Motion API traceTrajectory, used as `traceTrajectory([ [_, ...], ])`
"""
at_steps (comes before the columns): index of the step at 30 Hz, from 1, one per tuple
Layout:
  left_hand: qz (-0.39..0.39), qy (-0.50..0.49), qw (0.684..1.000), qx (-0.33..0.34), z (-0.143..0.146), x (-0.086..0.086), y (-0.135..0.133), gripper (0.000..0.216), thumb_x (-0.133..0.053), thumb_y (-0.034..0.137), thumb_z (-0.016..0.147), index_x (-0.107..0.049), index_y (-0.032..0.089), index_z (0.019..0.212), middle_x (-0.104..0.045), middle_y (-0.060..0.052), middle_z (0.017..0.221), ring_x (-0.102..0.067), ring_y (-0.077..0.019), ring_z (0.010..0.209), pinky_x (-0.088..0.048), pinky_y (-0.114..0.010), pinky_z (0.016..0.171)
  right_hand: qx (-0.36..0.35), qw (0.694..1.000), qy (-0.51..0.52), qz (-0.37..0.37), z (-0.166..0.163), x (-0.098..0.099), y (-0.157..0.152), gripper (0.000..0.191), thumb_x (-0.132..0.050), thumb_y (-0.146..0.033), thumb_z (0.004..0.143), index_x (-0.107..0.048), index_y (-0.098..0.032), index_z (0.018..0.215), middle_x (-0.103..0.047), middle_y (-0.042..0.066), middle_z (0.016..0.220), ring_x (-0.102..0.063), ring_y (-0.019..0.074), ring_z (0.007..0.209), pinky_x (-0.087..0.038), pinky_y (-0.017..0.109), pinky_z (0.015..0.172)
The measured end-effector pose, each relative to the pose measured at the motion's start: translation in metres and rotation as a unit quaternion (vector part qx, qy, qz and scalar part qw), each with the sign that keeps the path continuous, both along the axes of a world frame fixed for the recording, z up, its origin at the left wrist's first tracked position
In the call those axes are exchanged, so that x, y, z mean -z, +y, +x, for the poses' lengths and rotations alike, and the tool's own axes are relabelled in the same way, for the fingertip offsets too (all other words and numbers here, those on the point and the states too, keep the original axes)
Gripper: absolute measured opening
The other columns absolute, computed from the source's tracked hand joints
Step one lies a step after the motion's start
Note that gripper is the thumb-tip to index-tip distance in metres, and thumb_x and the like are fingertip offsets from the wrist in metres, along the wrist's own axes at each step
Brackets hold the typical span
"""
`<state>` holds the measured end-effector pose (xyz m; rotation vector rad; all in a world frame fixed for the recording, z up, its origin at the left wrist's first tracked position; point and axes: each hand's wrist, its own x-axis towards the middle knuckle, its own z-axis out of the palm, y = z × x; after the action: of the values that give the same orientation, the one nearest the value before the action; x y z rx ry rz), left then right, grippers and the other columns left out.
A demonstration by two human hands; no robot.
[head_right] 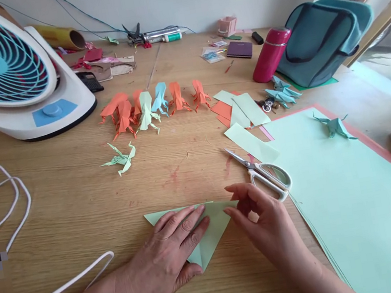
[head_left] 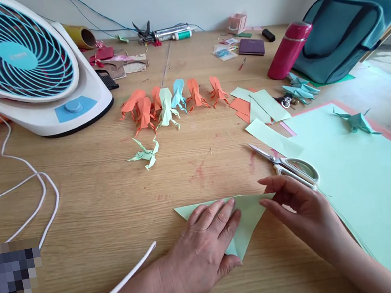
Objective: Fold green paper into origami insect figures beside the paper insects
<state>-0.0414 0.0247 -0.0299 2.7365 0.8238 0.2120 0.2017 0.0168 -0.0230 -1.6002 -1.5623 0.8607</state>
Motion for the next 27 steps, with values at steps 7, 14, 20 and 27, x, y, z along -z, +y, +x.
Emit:
traceTrajectory([
  [7,-0.007,0.006,1.0,-0.013,0.002,-0.002,-0.001,0.065,-0.062,0.047,0.089,-0.043,0.017,0.143,-0.039,-0.014,0.154,-0.038,-0.032,0.138,-0.041,-0.048,0.107,-0.039,0.998,-0.018,-0.051,-0.009,-0.005,-0.004,0.023,-0.062,-0.041,0.09,-0.071,-0.023,0.101,-0.061,0.001,0.067,-0.053,0.0137,0.056,-0.045,0.026,0.051],
  [14,0.071,-0.015,0.997,-0.018,-0.003,0.002,-0.003,0.055,-0.048,0.04,0.097,-0.045,0.005,0.141,-0.05,-0.021,0.144,-0.043,-0.0309,0.137,-0.043,-0.044,0.111,-0.068,0.995,-0.037,0.069,-0.012,0.0,-0.012,0.016,-0.058,-0.024,0.093,-0.068,-0.025,0.105,-0.07,0.006,0.095,-0.065,0.0193,0.08,-0.053,0.027,0.062],
  [20,0.107,-0.013,0.994,-0.013,-0.005,0.0,0.001,0.044,-0.046,0.032,0.099,-0.053,0.005,0.133,-0.058,-0.016,0.136,-0.048,-0.0292,0.133,-0.045,-0.041,0.111,-0.061,0.988,-0.119,0.078,-0.015,0.009,-0.013,0.017,-0.061,-0.027,0.091,-0.069,-0.027,0.106,-0.068,0.001,0.073,-0.056,0.0141,0.053,-0.046,0.026,0.049],
  [27,0.132,-0.012,0.991,-0.008,-0.01,0.0,0.014,0.036,-0.046,0.015,0.097,-0.055,0.005,0.13,-0.064,-0.015,0.124,-0.059,-0.0255,0.11,-0.053,-0.038,0.099,-0.041,0.993,-0.113,0.015,-0.013,0.01,-0.011,0.021,-0.059,-0.032,0.091,-0.07,-0.025,0.108,-0.062,0.001,0.066,-0.052,0.0146,0.052,-0.046,0.027,0.049],
])
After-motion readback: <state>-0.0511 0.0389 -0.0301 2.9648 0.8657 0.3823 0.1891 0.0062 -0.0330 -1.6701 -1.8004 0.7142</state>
